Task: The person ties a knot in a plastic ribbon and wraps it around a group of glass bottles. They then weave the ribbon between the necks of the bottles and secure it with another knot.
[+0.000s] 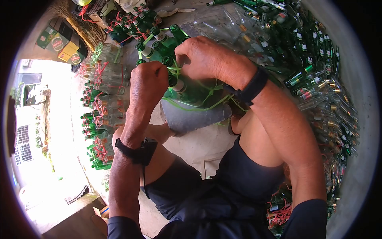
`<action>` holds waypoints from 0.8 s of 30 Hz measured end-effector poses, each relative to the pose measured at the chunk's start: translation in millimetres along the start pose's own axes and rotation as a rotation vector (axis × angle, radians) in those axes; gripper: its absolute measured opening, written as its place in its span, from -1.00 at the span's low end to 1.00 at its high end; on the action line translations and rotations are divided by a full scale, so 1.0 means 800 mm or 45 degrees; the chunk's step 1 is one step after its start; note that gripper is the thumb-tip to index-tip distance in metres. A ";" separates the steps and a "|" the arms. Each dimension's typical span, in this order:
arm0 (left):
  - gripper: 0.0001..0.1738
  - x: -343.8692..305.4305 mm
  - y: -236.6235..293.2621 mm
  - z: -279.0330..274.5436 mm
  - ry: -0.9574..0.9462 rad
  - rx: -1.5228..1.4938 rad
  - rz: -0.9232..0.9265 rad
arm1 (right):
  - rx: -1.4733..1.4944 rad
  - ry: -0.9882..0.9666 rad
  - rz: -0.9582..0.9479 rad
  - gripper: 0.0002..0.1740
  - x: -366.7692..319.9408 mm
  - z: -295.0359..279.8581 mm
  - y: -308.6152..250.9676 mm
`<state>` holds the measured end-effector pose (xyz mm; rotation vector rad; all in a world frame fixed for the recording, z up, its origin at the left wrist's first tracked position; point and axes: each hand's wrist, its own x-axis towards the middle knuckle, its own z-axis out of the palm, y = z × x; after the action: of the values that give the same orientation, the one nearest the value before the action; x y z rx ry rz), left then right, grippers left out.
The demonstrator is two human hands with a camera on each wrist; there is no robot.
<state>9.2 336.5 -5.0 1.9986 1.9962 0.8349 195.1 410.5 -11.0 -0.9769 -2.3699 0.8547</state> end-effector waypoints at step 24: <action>-0.79 -0.042 0.006 0.004 0.162 -0.065 -0.248 | 0.001 0.033 -0.068 -0.75 0.000 0.003 0.002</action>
<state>17.4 304.5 -13.2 1.7284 2.1720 0.9783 194.5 410.3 -14.2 -0.9142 -2.3624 0.8183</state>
